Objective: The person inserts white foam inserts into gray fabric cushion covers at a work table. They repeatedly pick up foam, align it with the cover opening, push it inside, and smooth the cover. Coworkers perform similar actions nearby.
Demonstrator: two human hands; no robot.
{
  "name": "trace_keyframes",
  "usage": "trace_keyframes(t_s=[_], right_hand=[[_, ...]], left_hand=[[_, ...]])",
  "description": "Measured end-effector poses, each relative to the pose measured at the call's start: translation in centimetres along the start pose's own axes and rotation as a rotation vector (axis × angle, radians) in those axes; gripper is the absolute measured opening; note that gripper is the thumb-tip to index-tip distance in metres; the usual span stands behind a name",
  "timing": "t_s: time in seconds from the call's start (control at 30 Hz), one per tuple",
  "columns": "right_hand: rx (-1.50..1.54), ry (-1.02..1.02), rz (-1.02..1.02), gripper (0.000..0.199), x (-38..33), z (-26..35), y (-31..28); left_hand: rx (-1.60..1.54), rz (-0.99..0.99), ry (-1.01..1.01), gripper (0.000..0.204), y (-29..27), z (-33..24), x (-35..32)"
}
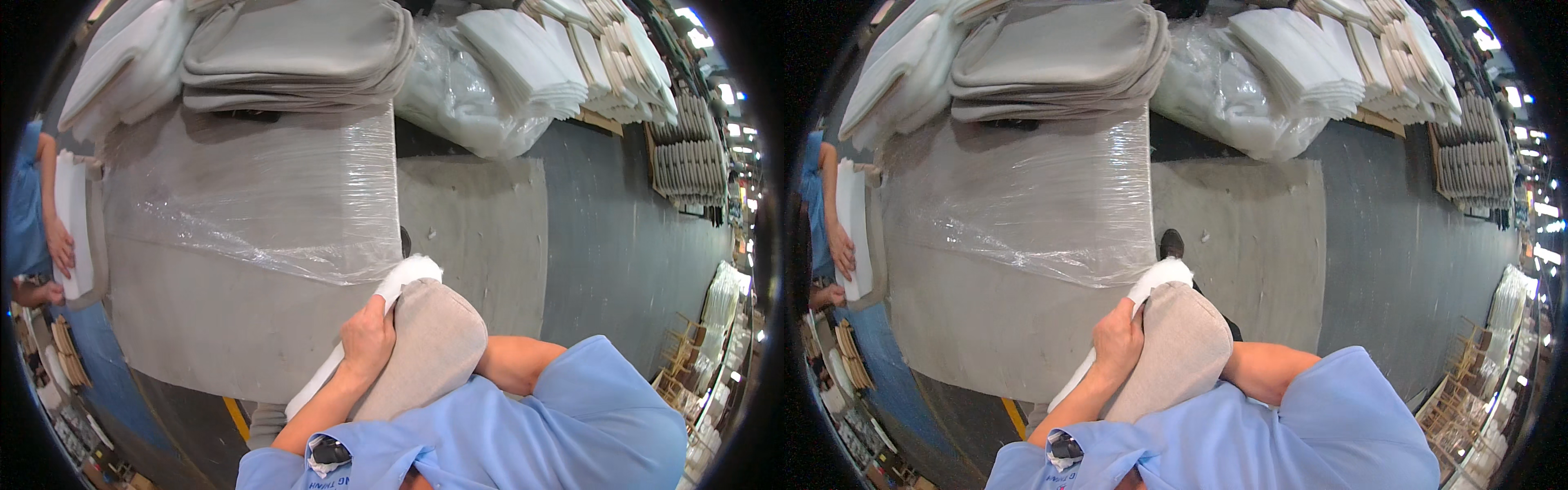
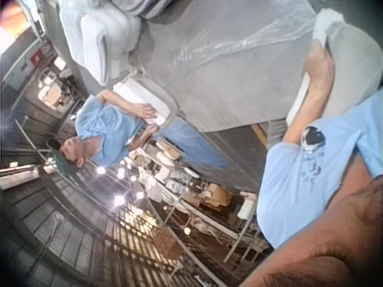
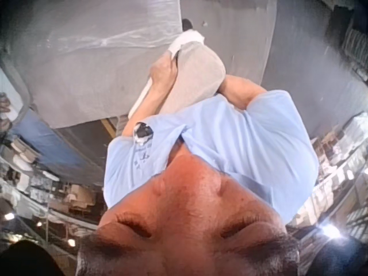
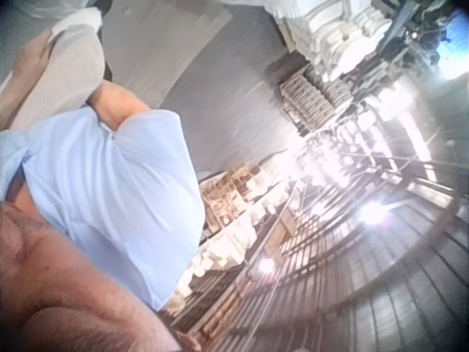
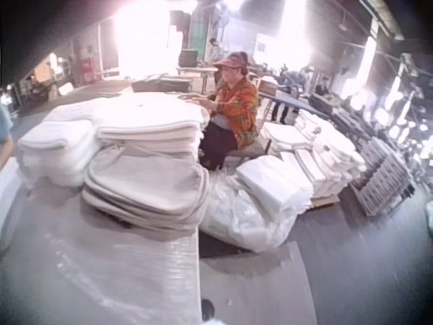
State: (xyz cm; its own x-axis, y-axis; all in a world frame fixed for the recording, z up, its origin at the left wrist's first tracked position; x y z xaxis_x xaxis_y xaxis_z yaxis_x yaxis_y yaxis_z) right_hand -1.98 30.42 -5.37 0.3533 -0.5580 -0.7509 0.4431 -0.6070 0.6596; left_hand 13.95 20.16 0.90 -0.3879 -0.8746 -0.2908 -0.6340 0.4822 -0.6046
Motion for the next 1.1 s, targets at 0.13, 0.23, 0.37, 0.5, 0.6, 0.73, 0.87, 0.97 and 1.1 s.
trace_keyframes(t_s=[0.13, 0.23, 0.37, 0.5, 0.6, 0.73, 0.87, 0.97, 1.1], right_hand=[[0.037, -0.009, 0.002, 0.091, 0.3, -0.1, 1.0], [0.087, -0.011, 0.010, 0.089, 0.7, 0.2, 2.1], [0.093, -0.056, -0.103, 0.080, 1.9, 1.0, 2.3], [0.058, -0.086, -0.275, 0.063, 3.0, 1.0, 0.9], [0.031, -0.108, -0.206, 0.062, 2.3, 0.4, 0.2], [-0.022, -0.116, -0.207, 0.061, 1.3, -0.9, -1.2], [-0.059, -0.106, -0.230, 0.060, 1.3, -1.4, -1.8], [-0.070, -0.106, -0.257, 0.059, 1.3, -1.9, -2.0], [-0.083, -0.104, -0.282, 0.057, 1.4, -2.0, -2.0]], left_hand=[[-0.029, -0.006, 0.058, 0.011, -0.1, 0.4, 0.4], [-0.120, 0.082, 0.007, 0.015, -1.5, 0.5, 0.5], [-0.092, 0.363, -0.159, 0.021, -4.5, 1.0, -0.3], [-0.067, 0.259, -0.060, 0.025, -3.9, 1.6, -1.3], [0.000, 0.134, 0.083, 0.021, -2.4, 2.4, -1.7], [0.026, 0.088, 0.066, 0.017, -2.0, 2.2, -1.7], [0.038, 0.063, 0.068, 0.020, -1.7, 2.5, -1.2], [0.065, 0.089, 0.060, 0.021, -1.6, 2.4, -0.6], [0.073, 0.104, 0.059, 0.021, -1.2, 2.1, 0.0]])
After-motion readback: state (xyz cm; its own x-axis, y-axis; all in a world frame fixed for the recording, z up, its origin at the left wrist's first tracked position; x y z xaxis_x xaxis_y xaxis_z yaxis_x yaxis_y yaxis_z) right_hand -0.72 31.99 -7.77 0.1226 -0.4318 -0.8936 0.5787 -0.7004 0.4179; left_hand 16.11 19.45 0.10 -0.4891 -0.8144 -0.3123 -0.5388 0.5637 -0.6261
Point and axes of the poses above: each hand's wrist, its own x-axis towards the middle knuckle, its own y-axis out of the palm, z = x × y, the point moved 3 cm from there along x, towards the middle knuckle, and after that the axes turned 3 degrees about -x, right-handed, at the moved point
